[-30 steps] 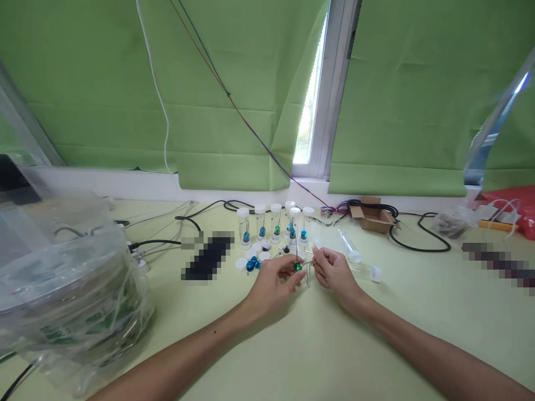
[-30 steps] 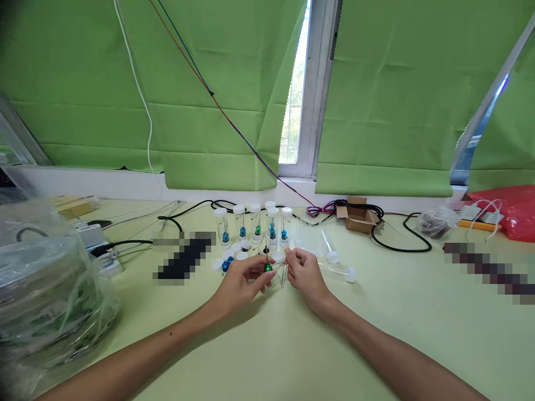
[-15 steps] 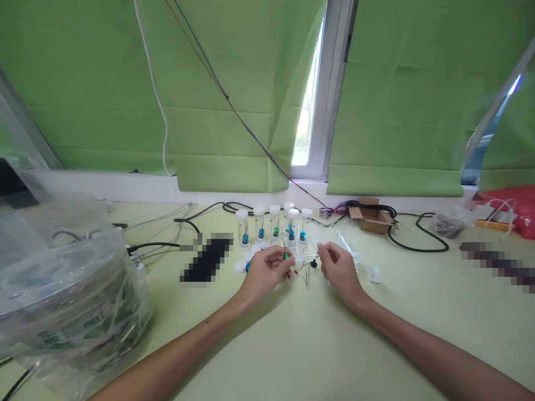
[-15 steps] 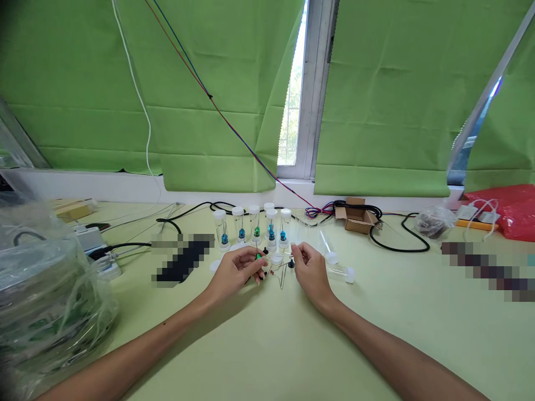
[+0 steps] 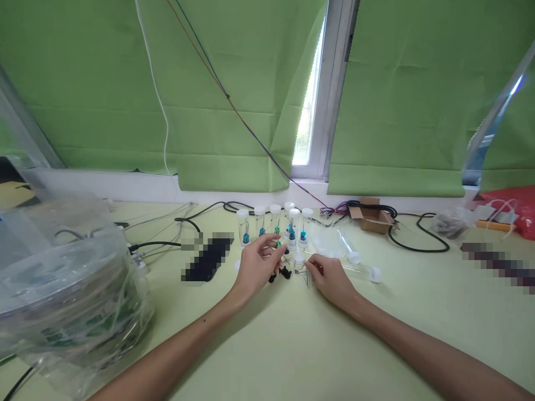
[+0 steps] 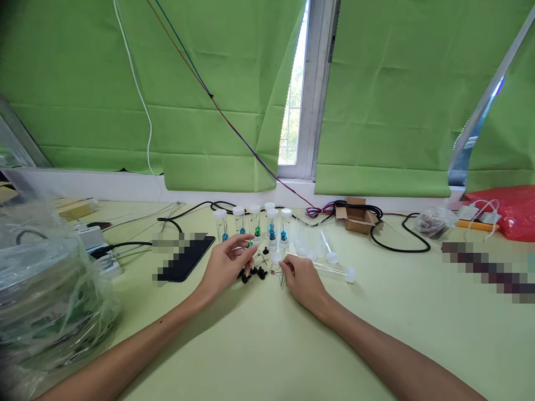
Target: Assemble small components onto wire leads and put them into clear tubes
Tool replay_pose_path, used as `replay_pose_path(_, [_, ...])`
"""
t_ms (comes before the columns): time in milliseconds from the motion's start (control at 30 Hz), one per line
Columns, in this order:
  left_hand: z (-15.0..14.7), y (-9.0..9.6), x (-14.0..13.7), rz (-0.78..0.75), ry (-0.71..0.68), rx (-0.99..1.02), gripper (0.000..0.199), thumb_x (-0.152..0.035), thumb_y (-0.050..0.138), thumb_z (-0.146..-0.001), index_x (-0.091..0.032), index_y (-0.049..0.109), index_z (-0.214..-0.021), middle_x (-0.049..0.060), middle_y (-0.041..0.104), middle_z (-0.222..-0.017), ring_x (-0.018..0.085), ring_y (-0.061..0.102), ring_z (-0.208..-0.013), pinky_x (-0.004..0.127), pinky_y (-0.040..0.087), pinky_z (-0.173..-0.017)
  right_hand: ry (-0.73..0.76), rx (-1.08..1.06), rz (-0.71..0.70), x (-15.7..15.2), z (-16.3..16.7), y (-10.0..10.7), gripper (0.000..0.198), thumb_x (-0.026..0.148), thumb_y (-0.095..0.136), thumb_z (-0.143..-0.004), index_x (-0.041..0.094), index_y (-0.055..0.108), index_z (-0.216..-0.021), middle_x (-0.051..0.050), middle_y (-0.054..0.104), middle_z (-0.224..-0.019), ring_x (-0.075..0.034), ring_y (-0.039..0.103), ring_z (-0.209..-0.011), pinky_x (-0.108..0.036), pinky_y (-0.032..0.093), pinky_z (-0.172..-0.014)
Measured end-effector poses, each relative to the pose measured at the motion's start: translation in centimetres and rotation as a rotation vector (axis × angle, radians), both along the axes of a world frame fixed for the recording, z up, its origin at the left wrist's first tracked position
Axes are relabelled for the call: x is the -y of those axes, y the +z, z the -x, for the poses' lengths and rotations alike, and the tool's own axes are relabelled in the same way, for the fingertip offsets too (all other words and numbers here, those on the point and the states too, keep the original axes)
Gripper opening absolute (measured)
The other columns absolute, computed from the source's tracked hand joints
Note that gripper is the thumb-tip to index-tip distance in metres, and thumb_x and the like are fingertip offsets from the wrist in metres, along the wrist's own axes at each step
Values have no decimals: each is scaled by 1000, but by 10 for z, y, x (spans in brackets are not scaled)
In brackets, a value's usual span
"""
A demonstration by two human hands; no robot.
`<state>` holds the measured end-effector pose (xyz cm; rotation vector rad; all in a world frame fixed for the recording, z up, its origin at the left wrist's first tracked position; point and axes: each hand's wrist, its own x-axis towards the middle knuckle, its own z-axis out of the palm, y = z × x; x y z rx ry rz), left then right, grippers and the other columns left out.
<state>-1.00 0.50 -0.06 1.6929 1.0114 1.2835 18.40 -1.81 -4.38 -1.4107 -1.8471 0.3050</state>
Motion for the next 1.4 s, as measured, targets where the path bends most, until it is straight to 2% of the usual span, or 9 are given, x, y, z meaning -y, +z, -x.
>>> replay_pose_path(233, [-3,4,6,-2,-50,42,34,-40,64,-81,-24,44,-103,-5,56,-70,11,57,-44,19,41,-38,-55,215,63,1,-2,1,25,24,44,-93,18,61,-75,-4,66,-70,-18,58,-63,-26,35,-57])
replay_pose_path(333, [-2,9,8,6,-80,33,37,-40,63,-81,-24,48,-111,-3,57,-72,10,56,-44,19,40,-37,-83,271,92,1,-2,2,23,24,45,-93,17,63,-79,-5,68,-73,-18,60,-66,-26,35,-57])
replay_pose_path(433, [0,12,8,-24,-97,21,34,-41,61,-83,-20,59,-109,1,61,-75,11,57,-46,22,42,-41,-98,305,92,1,-2,2,21,22,46,-92,17,63,-81,-6,68,-75,-19,60,-67,-26,34,-57])
replay_pose_path(567, [4,16,4,-6,-74,32,33,-44,60,-84,-16,66,-100,-1,58,-54,12,52,-41,24,42,-45,-106,324,73,0,-2,0,18,20,46,-92,17,61,-81,-7,68,-74,-21,61,-68,-27,33,-55])
replay_pose_path(667, [7,18,0,20,-31,85,31,-44,63,-82,-15,66,-92,-1,58,-51,10,49,-40,24,42,-47,-112,326,62,-1,-3,-1,16,19,47,-92,18,59,-81,-7,67,-72,-22,61,-67,-26,31,-54])
replay_pose_path(867, [10,18,-6,61,-32,212,31,-45,65,-80,-14,67,-84,6,65,-83,9,54,-48,24,42,-45,-126,274,23,0,-1,1,13,26,45,-95,19,55,-99,-3,65,-67,-20,59,-61,-26,31,-53])
replay_pose_path(1067, [7,18,-4,91,-77,221,32,-46,64,-81,-14,67,-83,6,62,-85,8,55,-48,23,43,-44,18,179,-121,8,4,5,17,31,43,-97,19,55,-101,-1,64,-72,-17,57,-62,-28,40,-59])
replay_pose_path(1233, [6,14,-5,107,-93,184,38,-50,64,-78,-13,67,-87,9,65,-93,10,58,-50,23,45,-44,161,205,-260,10,12,3,15,20,49,-94,19,56,-107,-9,62,-96,-22,59,-84,-34,48,-74])
replay_pose_path(1400, [4,9,-6,111,-115,203,39,-51,63,-79,-14,66,-89,9,65,-94,12,62,-54,24,48,-46,295,283,-271,12,18,3,28,12,48,-92,23,54,-117,-10,57,-105,-24,55,-97,-40,50,-83])
